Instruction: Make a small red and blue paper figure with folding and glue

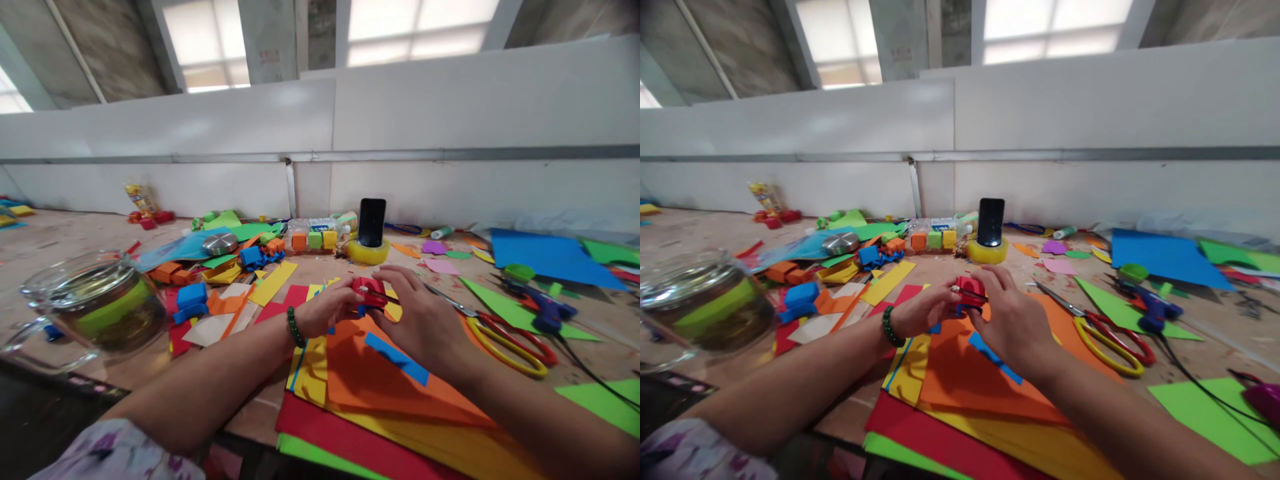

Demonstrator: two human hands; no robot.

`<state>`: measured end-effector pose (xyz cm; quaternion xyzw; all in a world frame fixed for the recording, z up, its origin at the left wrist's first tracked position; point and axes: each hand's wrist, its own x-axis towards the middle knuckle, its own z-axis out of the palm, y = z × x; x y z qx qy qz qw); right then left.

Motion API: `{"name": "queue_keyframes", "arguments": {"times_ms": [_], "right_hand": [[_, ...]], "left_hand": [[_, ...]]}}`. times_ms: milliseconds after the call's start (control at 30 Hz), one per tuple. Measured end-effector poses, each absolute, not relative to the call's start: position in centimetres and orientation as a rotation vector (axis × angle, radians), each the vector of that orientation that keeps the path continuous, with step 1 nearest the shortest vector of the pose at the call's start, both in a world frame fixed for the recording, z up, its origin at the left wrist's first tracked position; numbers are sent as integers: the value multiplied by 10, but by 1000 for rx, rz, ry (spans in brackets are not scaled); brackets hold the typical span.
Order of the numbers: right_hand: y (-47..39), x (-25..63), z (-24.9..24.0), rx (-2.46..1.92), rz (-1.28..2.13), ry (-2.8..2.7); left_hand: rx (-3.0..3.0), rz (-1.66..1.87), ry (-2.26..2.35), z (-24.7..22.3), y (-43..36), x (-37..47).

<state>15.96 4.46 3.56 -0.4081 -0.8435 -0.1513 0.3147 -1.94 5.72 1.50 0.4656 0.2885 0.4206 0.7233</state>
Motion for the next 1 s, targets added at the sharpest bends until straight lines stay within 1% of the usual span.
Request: {"name": "queue_keyframes", "arguments": {"times_ms": [100,200,400,500,700,800,867,1000], "right_hand": [[47,161,41,-1166,-137,-2259],[46,162,48,-1251,-11,-2311],[48,164,49,-1215,-46,-2374],[51,163,43,-1200,-24,-2384],[55,165,42,-1222,93,-2366],[58,167,45,-1240,141,-2346],[59,167,45,-1236,161,-2324],[59,165,44,-1222,189,-2304]], "left_hand": [[1114,852,627,13,60,-27],[1167,848,656,17,60,-31],[1487,949,860,27,46,-20],[1533,998,951,25,42,-13],[1402,915,819,28,43,-18],[1496,865,836,30,41,-21],[1646,927,902,26,40,-20],[1931,1209,1022,7,41,-11]]}}
